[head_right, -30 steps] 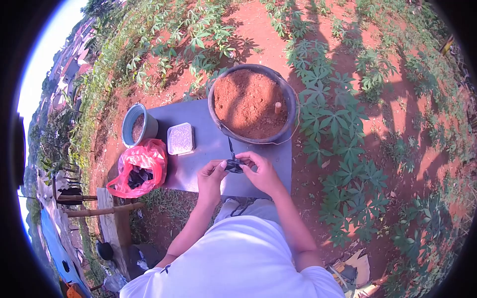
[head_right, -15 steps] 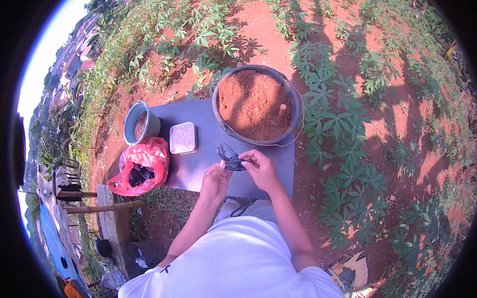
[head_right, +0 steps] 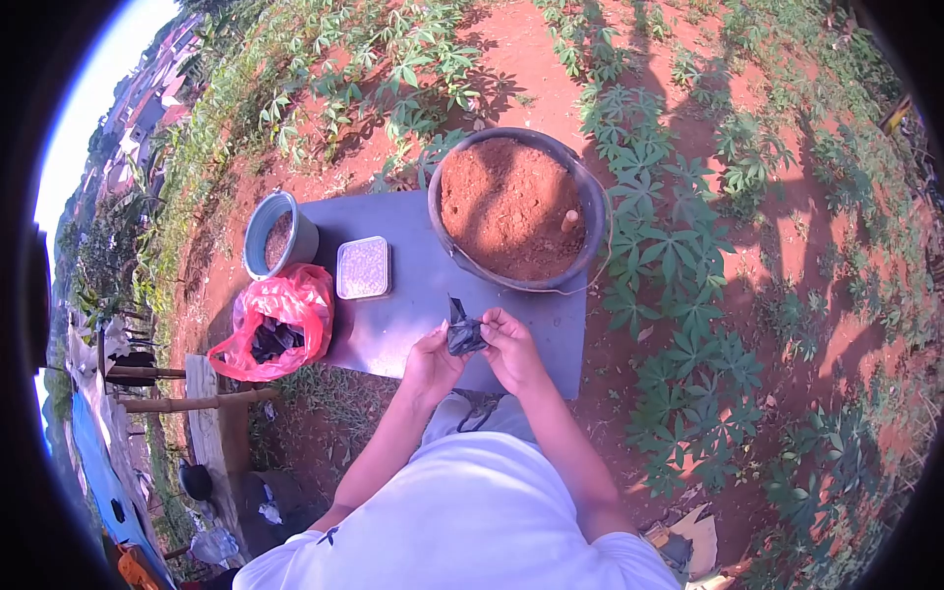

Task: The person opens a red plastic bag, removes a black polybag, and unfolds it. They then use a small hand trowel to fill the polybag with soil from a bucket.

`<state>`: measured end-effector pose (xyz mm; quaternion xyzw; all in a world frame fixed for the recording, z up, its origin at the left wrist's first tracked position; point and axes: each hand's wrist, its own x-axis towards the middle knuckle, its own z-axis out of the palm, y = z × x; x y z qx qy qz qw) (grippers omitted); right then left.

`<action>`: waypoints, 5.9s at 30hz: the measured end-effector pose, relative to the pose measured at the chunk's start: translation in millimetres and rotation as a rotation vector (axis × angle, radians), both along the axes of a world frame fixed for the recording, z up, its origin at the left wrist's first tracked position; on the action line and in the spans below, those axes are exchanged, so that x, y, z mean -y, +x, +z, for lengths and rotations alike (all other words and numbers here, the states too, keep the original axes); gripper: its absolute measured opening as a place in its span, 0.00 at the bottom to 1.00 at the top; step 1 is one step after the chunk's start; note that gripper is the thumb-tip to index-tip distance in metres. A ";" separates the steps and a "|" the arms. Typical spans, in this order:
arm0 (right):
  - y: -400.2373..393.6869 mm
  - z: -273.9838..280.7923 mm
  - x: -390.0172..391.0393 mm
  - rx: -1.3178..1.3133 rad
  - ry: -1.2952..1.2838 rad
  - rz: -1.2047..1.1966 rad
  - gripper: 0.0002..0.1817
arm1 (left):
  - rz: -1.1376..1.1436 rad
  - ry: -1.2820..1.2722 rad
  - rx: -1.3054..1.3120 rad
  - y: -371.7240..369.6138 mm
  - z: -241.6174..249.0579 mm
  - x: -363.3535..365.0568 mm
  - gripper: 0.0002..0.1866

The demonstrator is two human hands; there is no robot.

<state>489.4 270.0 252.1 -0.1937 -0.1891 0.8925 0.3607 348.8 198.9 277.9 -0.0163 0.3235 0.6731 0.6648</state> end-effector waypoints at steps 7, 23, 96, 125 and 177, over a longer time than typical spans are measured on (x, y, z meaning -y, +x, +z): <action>11.0 0.8 -3.9 0.092 0.096 0.119 0.03 | 0.059 0.031 -0.268 -7.2 -5.2 7.8 0.10; 13.9 14.8 -18.3 0.308 0.336 0.228 0.05 | -0.569 -0.098 -0.843 -30.1 21.1 -5.3 0.08; -0.4 22.3 -12.8 0.469 0.611 -0.283 0.13 | 0.208 0.098 -1.247 15.4 50.8 -20.0 0.21; 15.4 45.3 -21.9 0.756 1.171 -0.401 0.07 | -0.211 -0.042 -1.177 -8.0 60.8 -18.9 0.08; -114.4 100.5 12.1 0.939 1.175 -0.243 0.03 | -0.090 0.218 -1.269 -162.2 72.7 4.3 0.05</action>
